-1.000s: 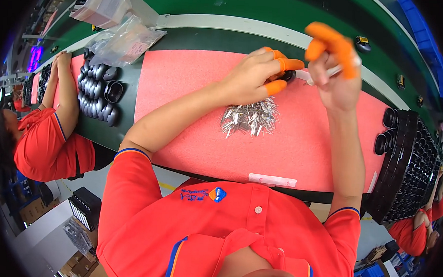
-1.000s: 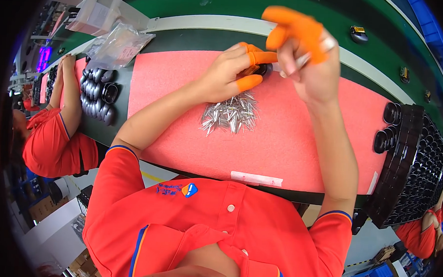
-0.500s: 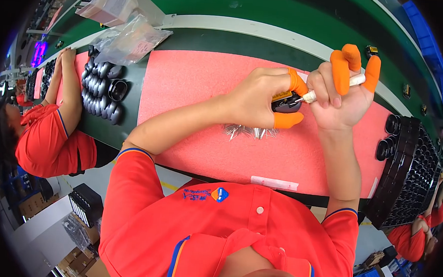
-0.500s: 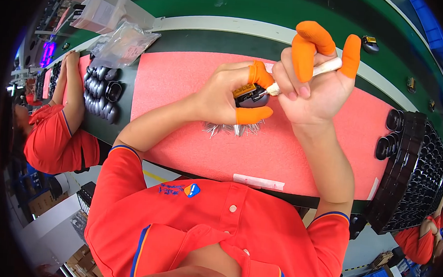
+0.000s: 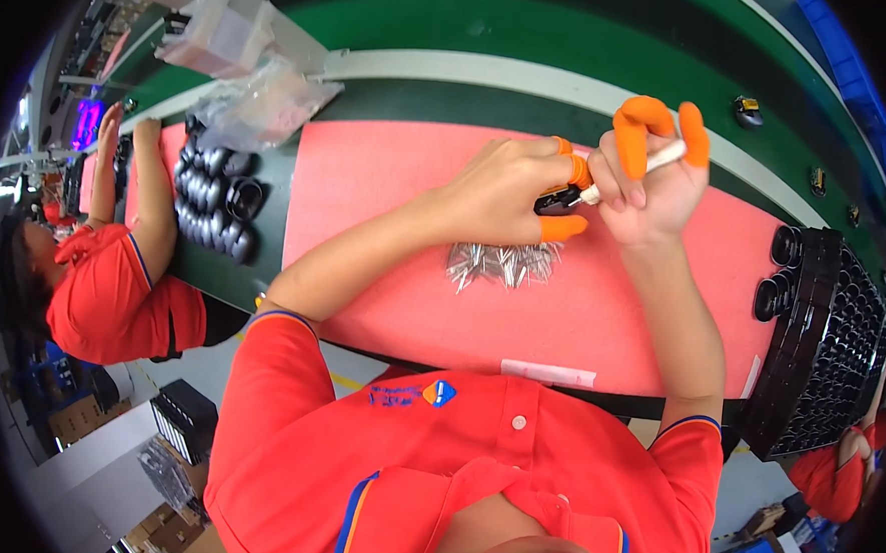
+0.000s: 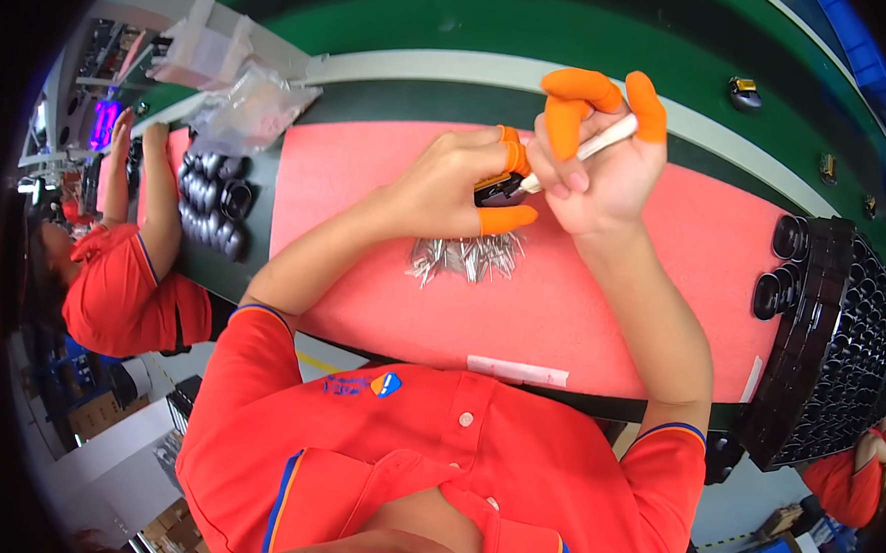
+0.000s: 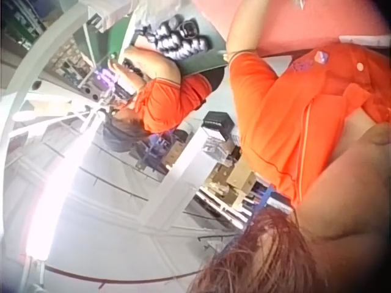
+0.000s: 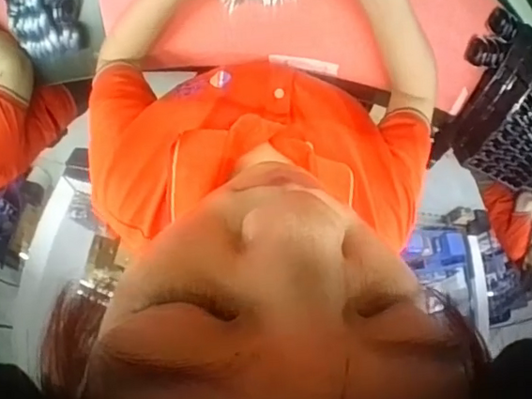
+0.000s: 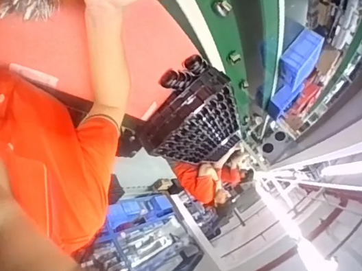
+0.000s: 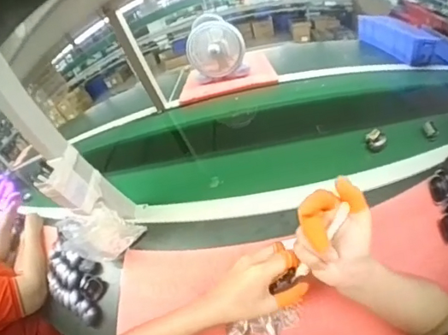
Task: The person assembles small electronic components by applying adhesive with a syringe, then mounting the components together into plastic housings.
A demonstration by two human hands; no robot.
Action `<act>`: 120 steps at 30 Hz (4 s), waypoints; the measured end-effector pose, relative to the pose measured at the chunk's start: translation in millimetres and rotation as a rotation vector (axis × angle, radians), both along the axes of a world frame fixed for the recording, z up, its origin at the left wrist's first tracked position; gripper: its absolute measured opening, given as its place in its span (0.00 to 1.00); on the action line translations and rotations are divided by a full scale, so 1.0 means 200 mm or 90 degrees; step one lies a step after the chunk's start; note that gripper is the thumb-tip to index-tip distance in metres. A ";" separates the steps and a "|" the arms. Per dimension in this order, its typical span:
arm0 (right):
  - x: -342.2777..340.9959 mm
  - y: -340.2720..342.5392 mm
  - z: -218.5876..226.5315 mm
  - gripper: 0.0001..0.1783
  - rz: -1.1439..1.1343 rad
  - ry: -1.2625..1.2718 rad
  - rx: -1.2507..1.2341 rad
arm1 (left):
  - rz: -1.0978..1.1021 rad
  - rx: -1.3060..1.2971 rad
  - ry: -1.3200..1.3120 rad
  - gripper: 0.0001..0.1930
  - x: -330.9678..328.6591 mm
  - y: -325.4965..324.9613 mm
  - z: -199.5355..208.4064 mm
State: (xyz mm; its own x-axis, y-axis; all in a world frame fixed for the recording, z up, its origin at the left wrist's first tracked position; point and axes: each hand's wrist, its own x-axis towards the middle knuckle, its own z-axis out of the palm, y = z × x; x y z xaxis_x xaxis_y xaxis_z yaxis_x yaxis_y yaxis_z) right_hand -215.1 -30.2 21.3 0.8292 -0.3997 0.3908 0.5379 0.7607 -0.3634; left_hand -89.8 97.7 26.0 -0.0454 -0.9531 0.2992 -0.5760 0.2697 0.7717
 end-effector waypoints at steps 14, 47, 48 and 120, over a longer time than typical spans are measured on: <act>0.05 -0.05 -0.04 0.20 0.135 0.522 -0.250 | 0.314 -0.031 -0.369 0.35 0.41 -0.89 -0.34; 0.12 0.05 -0.10 0.13 0.042 0.620 -0.652 | 0.359 -0.087 0.119 0.08 0.57 -0.36 -0.29; 0.12 0.04 -0.11 0.13 0.046 0.620 -0.652 | 0.365 -0.082 0.107 0.08 0.58 -0.35 -0.29; 0.10 0.04 -0.06 0.14 0.069 0.639 -0.647 | 0.339 -0.038 0.098 0.08 0.55 -0.35 -0.26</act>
